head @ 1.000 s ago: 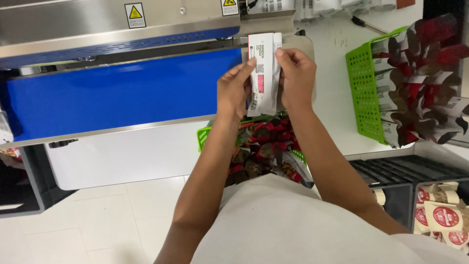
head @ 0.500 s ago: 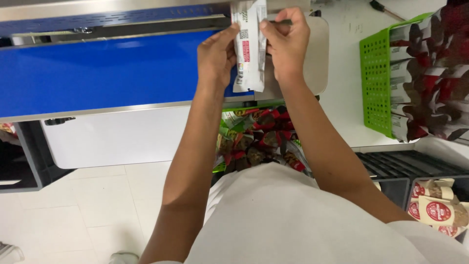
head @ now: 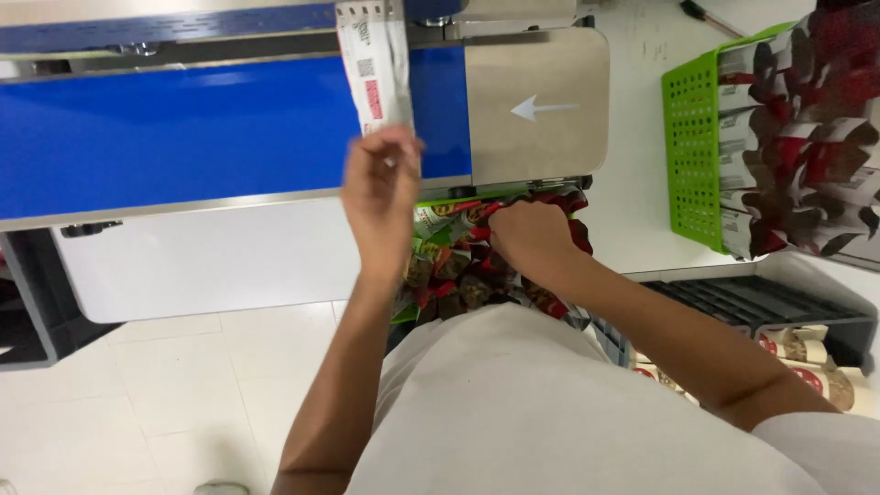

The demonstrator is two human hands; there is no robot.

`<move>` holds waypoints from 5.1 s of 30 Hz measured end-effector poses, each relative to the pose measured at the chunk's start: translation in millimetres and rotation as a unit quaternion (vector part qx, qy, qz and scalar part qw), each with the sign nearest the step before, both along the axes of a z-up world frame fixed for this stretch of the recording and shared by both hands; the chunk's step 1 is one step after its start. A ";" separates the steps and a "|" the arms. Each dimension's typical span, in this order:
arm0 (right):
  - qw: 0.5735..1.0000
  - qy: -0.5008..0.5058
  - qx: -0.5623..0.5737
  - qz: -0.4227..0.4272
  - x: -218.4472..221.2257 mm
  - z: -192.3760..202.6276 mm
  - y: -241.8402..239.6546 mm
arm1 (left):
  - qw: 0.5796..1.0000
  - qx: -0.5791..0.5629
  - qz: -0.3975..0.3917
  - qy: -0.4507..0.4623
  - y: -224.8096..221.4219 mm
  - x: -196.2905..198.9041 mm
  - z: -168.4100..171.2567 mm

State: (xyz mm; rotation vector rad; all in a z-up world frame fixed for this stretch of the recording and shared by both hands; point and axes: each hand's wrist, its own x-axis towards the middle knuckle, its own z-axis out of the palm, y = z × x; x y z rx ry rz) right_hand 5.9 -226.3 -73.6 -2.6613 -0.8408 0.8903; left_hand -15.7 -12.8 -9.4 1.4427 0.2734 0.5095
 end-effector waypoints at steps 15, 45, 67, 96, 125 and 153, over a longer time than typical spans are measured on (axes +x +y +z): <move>0.897 -0.059 0.379 -0.222 57.4 181.8 29.2 | 0.967 0.100 -0.168 0.166 -62.5 -1.0 1.2; 0.694 0.135 0.495 -0.505 126.3 34.7 79.0 | 0.893 -0.380 0.002 0.242 -2.2 105.1 -42.4; 0.980 0.074 0.088 -0.164 40.4 87.4 16.0 | 0.988 0.055 0.145 0.002 30.8 -5.0 -16.6; 0.732 0.108 0.583 -0.336 42.5 108.0 12.8 | 0.983 -0.080 -0.166 -0.003 -50.5 20.4 14.7; 0.779 -0.050 0.510 -0.361 36.1 98.2 42.5 | 0.974 -0.212 0.069 0.039 -66.1 51.8 -20.1; 0.731 0.139 0.523 -0.416 124.4 26.5 103.0 | 0.912 -0.360 0.009 0.197 29.5 89.8 -48.1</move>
